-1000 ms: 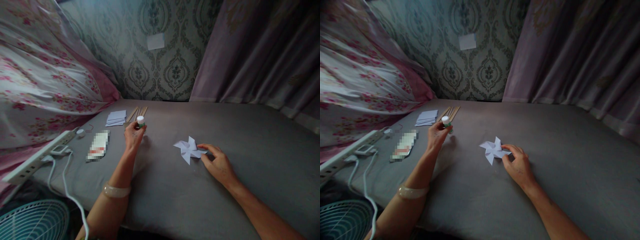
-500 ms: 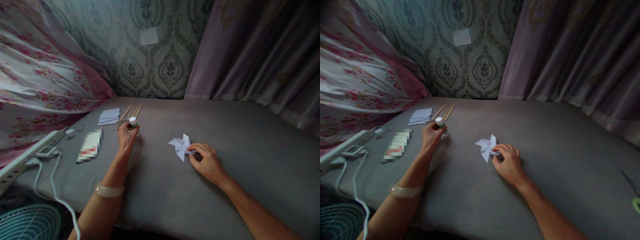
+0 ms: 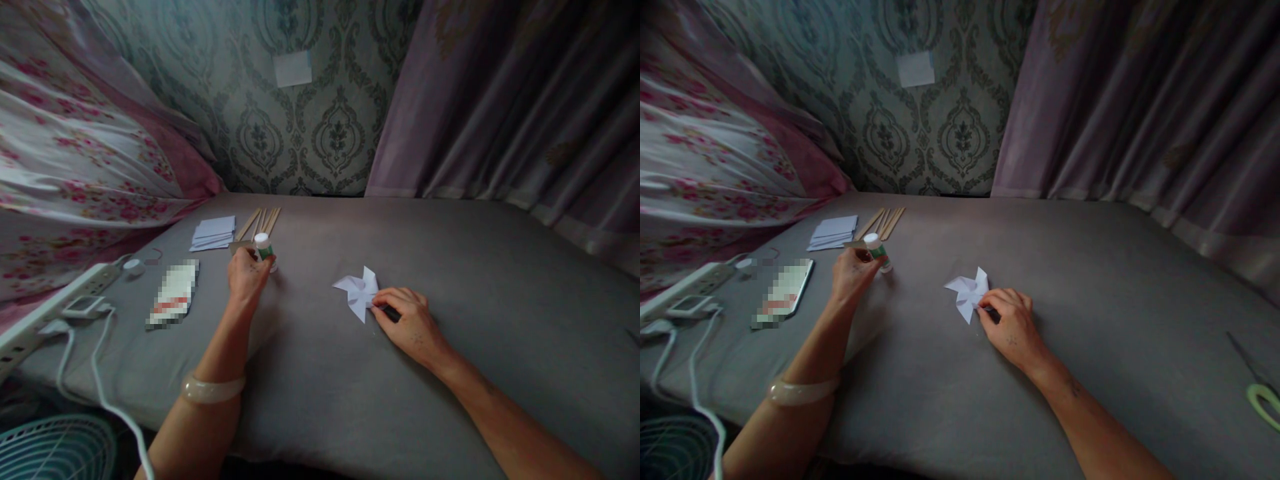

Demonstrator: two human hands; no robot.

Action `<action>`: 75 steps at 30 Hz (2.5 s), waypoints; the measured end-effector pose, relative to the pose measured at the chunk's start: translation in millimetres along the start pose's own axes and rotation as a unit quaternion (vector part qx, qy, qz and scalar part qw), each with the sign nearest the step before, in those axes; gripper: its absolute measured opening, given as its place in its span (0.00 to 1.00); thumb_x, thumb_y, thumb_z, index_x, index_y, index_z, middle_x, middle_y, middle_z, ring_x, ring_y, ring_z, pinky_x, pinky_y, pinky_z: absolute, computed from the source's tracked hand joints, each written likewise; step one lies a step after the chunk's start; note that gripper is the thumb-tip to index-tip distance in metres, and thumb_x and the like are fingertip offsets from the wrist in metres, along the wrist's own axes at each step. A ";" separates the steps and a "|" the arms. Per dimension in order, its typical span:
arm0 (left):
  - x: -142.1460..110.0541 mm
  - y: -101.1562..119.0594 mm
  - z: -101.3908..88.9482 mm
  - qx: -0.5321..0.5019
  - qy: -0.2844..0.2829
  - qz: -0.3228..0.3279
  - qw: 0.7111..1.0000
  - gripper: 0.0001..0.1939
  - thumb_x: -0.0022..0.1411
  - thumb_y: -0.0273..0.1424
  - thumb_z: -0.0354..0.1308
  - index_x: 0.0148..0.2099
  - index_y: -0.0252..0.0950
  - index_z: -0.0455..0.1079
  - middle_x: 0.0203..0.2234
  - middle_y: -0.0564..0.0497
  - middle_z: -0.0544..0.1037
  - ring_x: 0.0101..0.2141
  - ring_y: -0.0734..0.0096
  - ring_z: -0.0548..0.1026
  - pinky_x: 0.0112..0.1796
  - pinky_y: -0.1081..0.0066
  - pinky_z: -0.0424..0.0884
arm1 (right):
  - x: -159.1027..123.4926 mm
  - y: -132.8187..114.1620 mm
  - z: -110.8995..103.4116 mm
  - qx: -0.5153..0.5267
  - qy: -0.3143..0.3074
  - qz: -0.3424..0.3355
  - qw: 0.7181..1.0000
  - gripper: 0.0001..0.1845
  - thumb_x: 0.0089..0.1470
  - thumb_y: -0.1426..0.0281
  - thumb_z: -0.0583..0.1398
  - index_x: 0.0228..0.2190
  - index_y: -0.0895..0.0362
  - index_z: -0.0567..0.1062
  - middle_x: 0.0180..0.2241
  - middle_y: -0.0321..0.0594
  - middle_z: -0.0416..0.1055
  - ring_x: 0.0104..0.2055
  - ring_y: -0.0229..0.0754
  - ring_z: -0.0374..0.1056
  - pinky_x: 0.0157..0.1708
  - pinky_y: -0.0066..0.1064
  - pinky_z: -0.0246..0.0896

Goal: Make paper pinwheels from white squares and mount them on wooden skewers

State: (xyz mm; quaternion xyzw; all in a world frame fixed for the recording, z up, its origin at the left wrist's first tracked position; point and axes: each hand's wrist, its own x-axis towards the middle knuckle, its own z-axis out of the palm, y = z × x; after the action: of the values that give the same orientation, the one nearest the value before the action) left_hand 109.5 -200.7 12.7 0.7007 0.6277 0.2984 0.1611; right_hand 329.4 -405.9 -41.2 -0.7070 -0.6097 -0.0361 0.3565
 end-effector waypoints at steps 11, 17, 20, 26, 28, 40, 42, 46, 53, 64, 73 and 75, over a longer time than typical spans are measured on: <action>-51.8 43.6 5.0 -0.076 -0.131 0.271 0.951 0.17 0.60 0.41 0.52 0.32 0.35 0.75 0.24 0.49 0.78 0.25 0.70 0.72 0.30 0.71 0.66 | 1.5 -8.4 -13.3 -0.017 -0.056 -0.006 0.998 0.03 0.52 0.70 0.62 0.28 0.53 0.77 0.35 0.37 0.75 0.41 0.43 0.67 0.47 0.40 0.51; -79.4 46.6 41.8 -0.081 -0.233 0.512 0.823 0.12 0.64 0.31 0.50 0.42 0.36 0.74 0.39 0.47 0.79 0.42 0.65 0.72 0.46 0.66 0.67 | 0.2 -10.7 -17.9 -0.012 -0.099 -0.023 0.995 0.02 0.52 0.70 0.63 0.29 0.52 0.78 0.35 0.36 0.75 0.41 0.42 0.66 0.47 0.40 0.50; -83.7 45.4 48.5 -0.037 -0.262 0.542 0.797 0.13 0.66 0.31 0.47 0.44 0.35 0.73 0.40 0.46 0.78 0.43 0.64 0.70 0.47 0.64 0.66 | 0.5 -9.8 -17.7 -0.004 -0.111 -0.016 0.994 0.03 0.53 0.69 0.62 0.29 0.52 0.77 0.35 0.36 0.74 0.41 0.42 0.66 0.47 0.40 0.51; -87.2 47.4 50.1 0.016 -0.264 0.552 0.790 0.15 0.67 0.32 0.46 0.45 0.35 0.73 0.41 0.45 0.77 0.45 0.62 0.68 0.46 0.62 0.65 | 1.6 -9.2 -15.3 0.014 -0.109 0.010 0.994 0.07 0.56 0.68 0.59 0.29 0.52 0.77 0.35 0.37 0.74 0.40 0.42 0.66 0.46 0.40 0.52; -87.7 47.4 50.3 0.027 -0.263 0.552 0.791 0.15 0.67 0.32 0.46 0.45 0.34 0.72 0.41 0.45 0.77 0.46 0.61 0.68 0.45 0.62 0.65 | 2.6 -9.9 -14.1 0.011 -0.095 0.024 0.995 0.07 0.55 0.68 0.59 0.28 0.52 0.77 0.35 0.37 0.74 0.41 0.42 0.66 0.46 0.40 0.53; -89.2 50.9 46.7 0.029 -0.265 0.543 0.796 0.14 0.67 0.32 0.47 0.44 0.35 0.73 0.41 0.45 0.77 0.45 0.60 0.68 0.43 0.62 0.64 | 20.9 -3.8 -7.7 -0.043 -0.105 0.041 0.993 0.06 0.50 0.69 0.62 0.24 0.55 0.74 0.36 0.40 0.72 0.42 0.46 0.64 0.43 0.40 0.53; -89.4 51.1 46.5 0.027 -0.268 0.539 0.798 0.14 0.67 0.32 0.47 0.44 0.35 0.73 0.41 0.45 0.77 0.45 0.60 0.68 0.43 0.61 0.63 | 21.7 -1.9 -6.0 -0.039 -0.105 0.047 0.993 0.05 0.50 0.69 0.62 0.24 0.55 0.74 0.36 0.40 0.72 0.42 0.46 0.65 0.43 0.40 0.54; -89.2 50.4 48.5 0.029 -0.271 0.534 0.801 0.14 0.67 0.33 0.47 0.45 0.36 0.73 0.42 0.45 0.77 0.46 0.59 0.68 0.43 0.61 0.63 | 20.4 -0.1 -2.3 -0.030 -0.088 0.068 0.993 0.05 0.48 0.69 0.63 0.23 0.54 0.73 0.36 0.40 0.72 0.42 0.46 0.65 0.42 0.41 0.55; -89.0 49.3 49.8 0.024 -0.267 0.537 0.800 0.14 0.67 0.33 0.46 0.46 0.37 0.72 0.41 0.45 0.77 0.46 0.60 0.68 0.44 0.61 0.63 | 18.7 -0.9 -1.9 -0.028 -0.069 0.071 0.995 0.05 0.48 0.69 0.63 0.22 0.54 0.74 0.35 0.42 0.71 0.41 0.47 0.64 0.42 0.41 0.57; -89.7 48.9 48.8 0.032 -0.263 0.542 0.798 0.16 0.67 0.31 0.46 0.51 0.39 0.72 0.44 0.44 0.76 0.47 0.59 0.67 0.43 0.60 0.63 | 18.5 1.7 -0.3 -0.024 -0.071 0.073 0.994 0.06 0.48 0.70 0.63 0.22 0.55 0.73 0.35 0.41 0.71 0.41 0.47 0.64 0.41 0.40 0.57; -89.4 46.5 50.7 0.043 -0.254 0.549 0.795 0.15 0.67 0.31 0.46 0.50 0.40 0.72 0.44 0.46 0.76 0.47 0.59 0.67 0.43 0.60 0.62 | 18.5 1.0 -0.1 -0.021 -0.071 0.074 0.994 0.06 0.49 0.70 0.62 0.22 0.54 0.73 0.34 0.41 0.71 0.41 0.47 0.65 0.40 0.40 0.57; -89.3 46.9 50.1 0.046 -0.254 0.548 0.796 0.15 0.67 0.31 0.46 0.49 0.40 0.72 0.44 0.46 0.76 0.47 0.59 0.67 0.43 0.60 0.62 | 18.7 0.4 -0.2 -0.024 -0.073 0.079 0.994 0.06 0.49 0.70 0.62 0.22 0.54 0.73 0.35 0.41 0.71 0.41 0.47 0.64 0.40 0.40 0.57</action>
State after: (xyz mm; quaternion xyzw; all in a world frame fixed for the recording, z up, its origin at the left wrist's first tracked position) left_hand 174.3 -287.9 -17.0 0.9847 0.0882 0.1189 0.0914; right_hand 334.6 -390.4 -32.1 -0.7623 -0.5751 0.0296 0.2955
